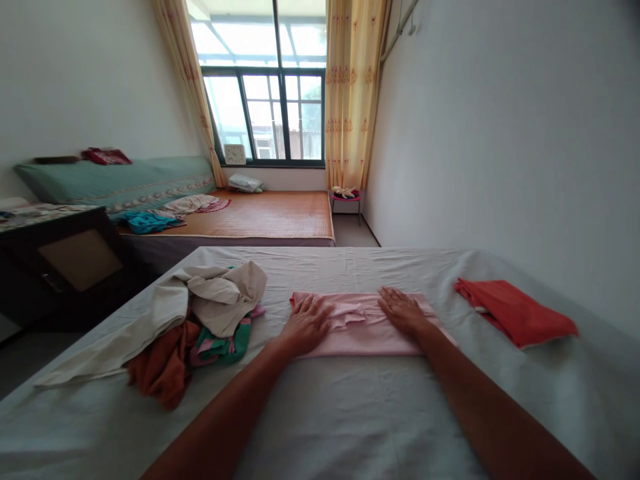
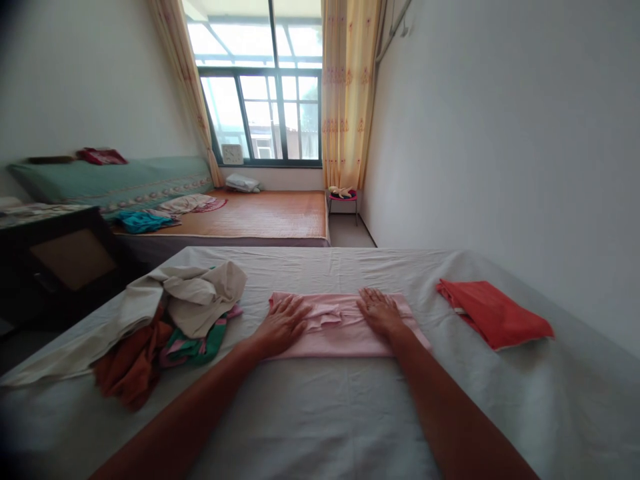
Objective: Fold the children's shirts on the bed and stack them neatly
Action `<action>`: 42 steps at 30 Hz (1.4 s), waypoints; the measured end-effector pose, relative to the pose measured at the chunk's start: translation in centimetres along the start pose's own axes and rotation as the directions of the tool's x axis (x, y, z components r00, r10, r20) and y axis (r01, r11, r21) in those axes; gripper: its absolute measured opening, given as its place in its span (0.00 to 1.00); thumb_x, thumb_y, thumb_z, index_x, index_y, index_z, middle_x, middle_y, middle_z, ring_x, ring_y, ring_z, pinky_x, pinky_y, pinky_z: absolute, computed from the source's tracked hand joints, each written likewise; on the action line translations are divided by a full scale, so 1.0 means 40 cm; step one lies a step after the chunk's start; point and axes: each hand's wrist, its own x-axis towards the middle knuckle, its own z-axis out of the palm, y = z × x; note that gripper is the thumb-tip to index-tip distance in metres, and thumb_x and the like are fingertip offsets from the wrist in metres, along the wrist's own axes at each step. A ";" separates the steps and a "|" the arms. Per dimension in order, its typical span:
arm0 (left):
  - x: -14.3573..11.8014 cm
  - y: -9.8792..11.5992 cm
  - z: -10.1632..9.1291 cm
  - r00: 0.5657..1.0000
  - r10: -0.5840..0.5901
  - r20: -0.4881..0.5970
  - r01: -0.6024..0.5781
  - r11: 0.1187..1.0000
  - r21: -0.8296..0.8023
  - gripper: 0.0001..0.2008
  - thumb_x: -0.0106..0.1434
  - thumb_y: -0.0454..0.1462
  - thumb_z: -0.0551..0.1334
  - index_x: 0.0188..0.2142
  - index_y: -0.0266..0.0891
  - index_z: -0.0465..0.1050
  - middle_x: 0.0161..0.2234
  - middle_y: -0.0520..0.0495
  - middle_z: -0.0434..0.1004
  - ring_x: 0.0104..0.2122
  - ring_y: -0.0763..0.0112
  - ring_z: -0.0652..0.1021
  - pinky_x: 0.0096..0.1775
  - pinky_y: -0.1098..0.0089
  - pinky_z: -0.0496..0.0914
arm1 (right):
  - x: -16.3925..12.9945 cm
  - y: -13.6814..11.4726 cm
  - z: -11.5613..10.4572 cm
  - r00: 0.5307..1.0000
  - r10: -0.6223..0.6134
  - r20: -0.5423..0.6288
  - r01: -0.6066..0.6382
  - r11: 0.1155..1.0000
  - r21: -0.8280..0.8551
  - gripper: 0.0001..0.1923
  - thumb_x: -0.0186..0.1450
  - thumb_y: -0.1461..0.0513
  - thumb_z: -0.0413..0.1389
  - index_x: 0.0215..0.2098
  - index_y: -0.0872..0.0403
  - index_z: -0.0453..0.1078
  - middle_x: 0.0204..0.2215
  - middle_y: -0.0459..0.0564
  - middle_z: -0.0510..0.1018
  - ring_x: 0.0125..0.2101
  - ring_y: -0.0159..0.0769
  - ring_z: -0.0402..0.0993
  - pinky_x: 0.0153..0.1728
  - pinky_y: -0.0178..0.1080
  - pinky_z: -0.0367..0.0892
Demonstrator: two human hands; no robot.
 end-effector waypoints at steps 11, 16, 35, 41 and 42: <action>-0.001 -0.010 0.015 0.998 -0.037 0.041 0.037 0.999 0.014 0.25 0.67 0.53 0.43 0.62 0.57 0.54 0.65 0.51 0.51 0.64 0.54 0.51 0.61 0.51 0.47 | -0.077 0.148 0.022 0.970 0.239 -0.040 -0.241 0.970 -0.043 0.30 0.70 0.51 0.31 0.67 0.49 0.46 0.67 0.45 0.49 0.65 0.40 0.43 0.62 0.49 0.44; -0.002 -0.004 0.005 0.993 -0.042 0.112 0.038 0.999 0.035 0.27 0.68 0.53 0.40 0.64 0.56 0.50 0.66 0.50 0.48 0.65 0.54 0.49 0.61 0.52 0.45 | -0.099 0.151 0.021 0.961 0.266 -0.073 -0.269 0.962 -0.036 0.29 0.70 0.52 0.31 0.67 0.49 0.47 0.66 0.44 0.50 0.64 0.42 0.46 0.61 0.50 0.45; -0.015 0.141 -0.005 0.988 0.096 0.121 -0.094 0.995 -0.018 0.25 0.70 0.48 0.42 0.65 0.53 0.48 0.66 0.52 0.50 0.65 0.62 0.50 0.62 0.53 0.45 | -0.166 0.193 -0.055 0.868 0.475 -0.144 -0.456 0.878 0.147 0.29 0.62 0.43 0.48 0.47 0.56 0.69 0.45 0.61 0.75 0.45 0.49 0.72 0.41 0.46 0.66; -0.020 0.138 -0.013 0.989 0.112 0.092 -0.109 0.993 -0.042 0.24 0.69 0.47 0.43 0.64 0.52 0.52 0.65 0.52 0.53 0.64 0.63 0.52 0.62 0.55 0.46 | -0.169 0.160 -0.078 0.899 0.432 -0.071 -0.419 0.896 0.145 0.26 0.62 0.45 0.48 0.42 0.56 0.73 0.41 0.61 0.78 0.43 0.48 0.74 0.39 0.41 0.65; -0.022 0.139 -0.015 0.990 0.113 0.083 -0.110 0.993 -0.044 0.24 0.69 0.47 0.43 0.64 0.51 0.52 0.65 0.52 0.53 0.64 0.63 0.52 0.62 0.56 0.46 | -0.169 0.154 -0.079 0.909 0.408 -0.084 -0.393 0.907 0.151 0.24 0.62 0.47 0.48 0.42 0.55 0.73 0.41 0.60 0.78 0.43 0.46 0.74 0.38 0.40 0.64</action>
